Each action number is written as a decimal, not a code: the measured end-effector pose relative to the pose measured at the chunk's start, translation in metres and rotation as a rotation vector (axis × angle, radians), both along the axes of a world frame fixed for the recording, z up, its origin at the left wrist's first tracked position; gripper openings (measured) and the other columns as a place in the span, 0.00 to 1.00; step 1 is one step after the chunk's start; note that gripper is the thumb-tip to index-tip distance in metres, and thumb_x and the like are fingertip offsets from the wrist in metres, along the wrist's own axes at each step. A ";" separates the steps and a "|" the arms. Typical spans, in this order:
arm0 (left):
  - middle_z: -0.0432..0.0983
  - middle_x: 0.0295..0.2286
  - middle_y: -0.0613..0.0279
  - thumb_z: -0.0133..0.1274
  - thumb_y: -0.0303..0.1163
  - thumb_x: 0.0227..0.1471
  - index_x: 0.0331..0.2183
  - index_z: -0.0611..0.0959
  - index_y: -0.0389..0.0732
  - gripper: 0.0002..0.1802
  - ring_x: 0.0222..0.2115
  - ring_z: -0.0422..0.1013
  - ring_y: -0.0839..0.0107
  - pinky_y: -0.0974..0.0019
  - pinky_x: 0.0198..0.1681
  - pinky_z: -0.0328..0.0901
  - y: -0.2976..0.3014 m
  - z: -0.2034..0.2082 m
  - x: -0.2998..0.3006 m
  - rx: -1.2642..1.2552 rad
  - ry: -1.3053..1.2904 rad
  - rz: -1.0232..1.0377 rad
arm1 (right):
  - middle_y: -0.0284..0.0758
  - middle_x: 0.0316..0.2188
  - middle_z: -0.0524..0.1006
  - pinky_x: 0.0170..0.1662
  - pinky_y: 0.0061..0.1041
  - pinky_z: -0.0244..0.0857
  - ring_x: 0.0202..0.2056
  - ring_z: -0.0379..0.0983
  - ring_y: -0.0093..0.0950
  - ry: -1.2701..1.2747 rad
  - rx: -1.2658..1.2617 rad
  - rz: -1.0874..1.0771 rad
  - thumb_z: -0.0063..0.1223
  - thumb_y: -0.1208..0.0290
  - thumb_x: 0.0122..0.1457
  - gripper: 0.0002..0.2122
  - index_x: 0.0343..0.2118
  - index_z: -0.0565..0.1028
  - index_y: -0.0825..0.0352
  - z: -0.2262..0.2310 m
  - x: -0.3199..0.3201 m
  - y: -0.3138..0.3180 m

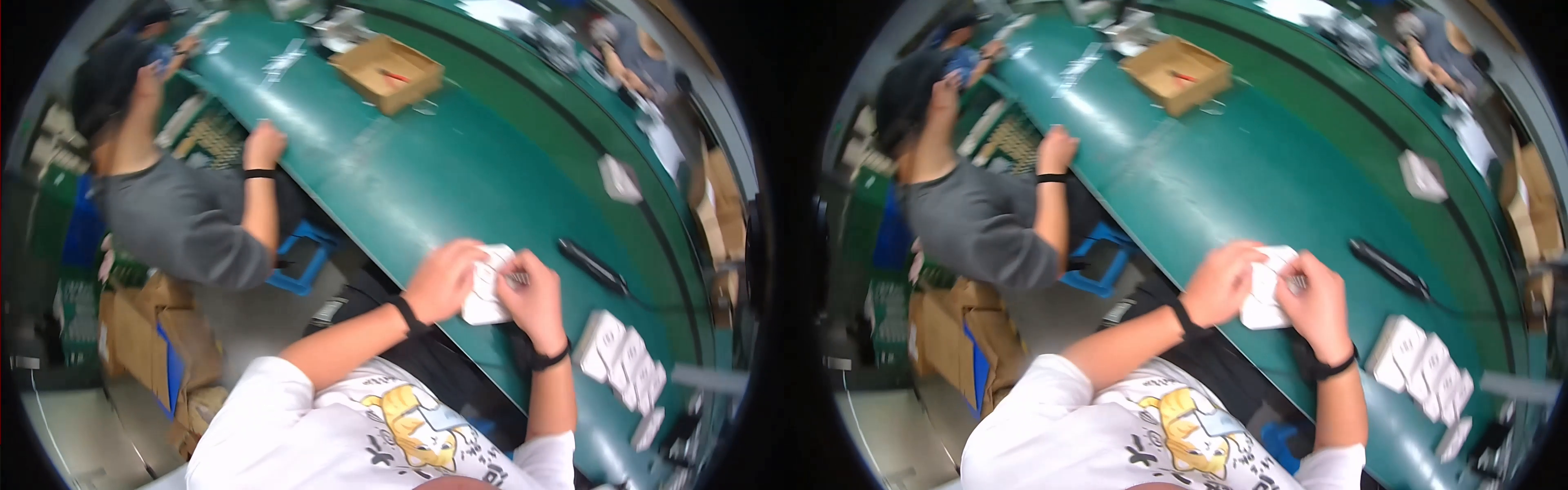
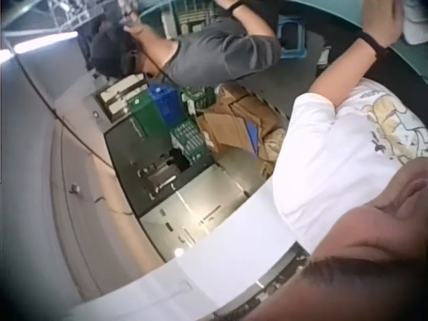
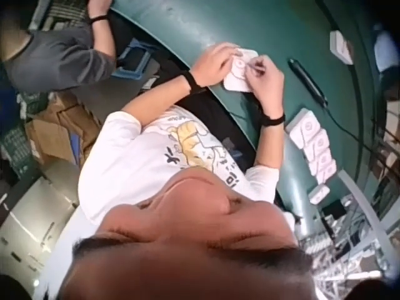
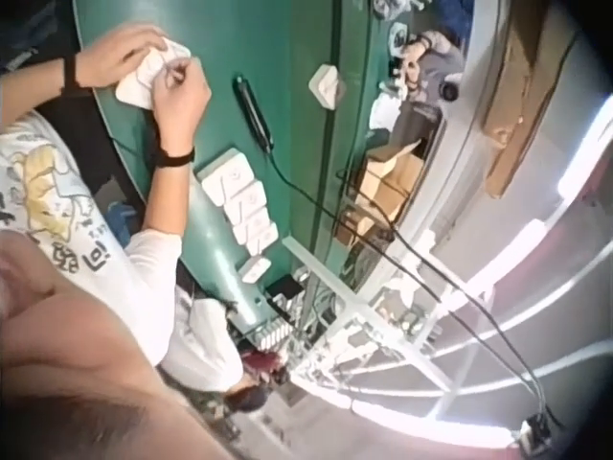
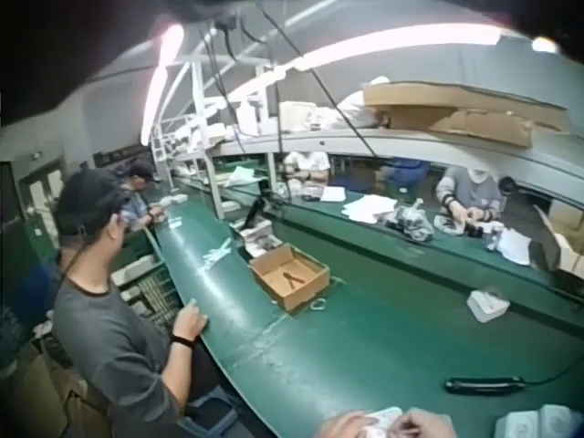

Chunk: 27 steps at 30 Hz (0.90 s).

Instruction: Assembling small white electronic device components at a production workbench.

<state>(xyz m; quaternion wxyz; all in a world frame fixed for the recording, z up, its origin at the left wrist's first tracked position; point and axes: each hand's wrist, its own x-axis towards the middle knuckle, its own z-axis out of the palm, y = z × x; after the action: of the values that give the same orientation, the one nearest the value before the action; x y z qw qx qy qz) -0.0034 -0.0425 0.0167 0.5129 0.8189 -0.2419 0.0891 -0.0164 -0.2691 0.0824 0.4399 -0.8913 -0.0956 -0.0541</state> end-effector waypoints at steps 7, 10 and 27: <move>0.85 0.59 0.43 0.58 0.23 0.68 0.55 0.88 0.39 0.16 0.56 0.82 0.38 0.42 0.62 0.75 0.007 0.001 0.007 0.026 -0.030 0.015 | 0.32 0.33 0.85 0.37 0.25 0.74 0.33 0.79 0.23 0.095 0.086 0.024 0.73 0.77 0.63 0.06 0.40 0.83 0.68 0.003 0.010 -0.001; 0.86 0.59 0.44 0.58 0.24 0.69 0.55 0.88 0.39 0.16 0.54 0.83 0.40 0.44 0.59 0.75 -0.001 0.004 0.006 0.024 -0.039 0.018 | 0.31 0.33 0.84 0.36 0.25 0.72 0.31 0.75 0.22 0.110 0.096 0.035 0.73 0.77 0.63 0.06 0.39 0.83 0.67 0.003 0.005 -0.004; 0.86 0.60 0.46 0.57 0.22 0.69 0.55 0.88 0.39 0.15 0.52 0.83 0.44 0.47 0.58 0.75 -0.002 0.000 0.003 0.023 -0.060 0.034 | 0.31 0.33 0.84 0.38 0.27 0.73 0.33 0.78 0.25 0.066 0.122 0.061 0.74 0.77 0.61 0.08 0.40 0.84 0.66 -0.006 0.003 -0.008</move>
<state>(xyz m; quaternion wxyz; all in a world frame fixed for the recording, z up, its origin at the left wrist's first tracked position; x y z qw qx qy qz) -0.0006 -0.0443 0.0163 0.4941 0.8258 -0.2441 0.1198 -0.0129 -0.2772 0.0762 0.4979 -0.8607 -0.1048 -0.0169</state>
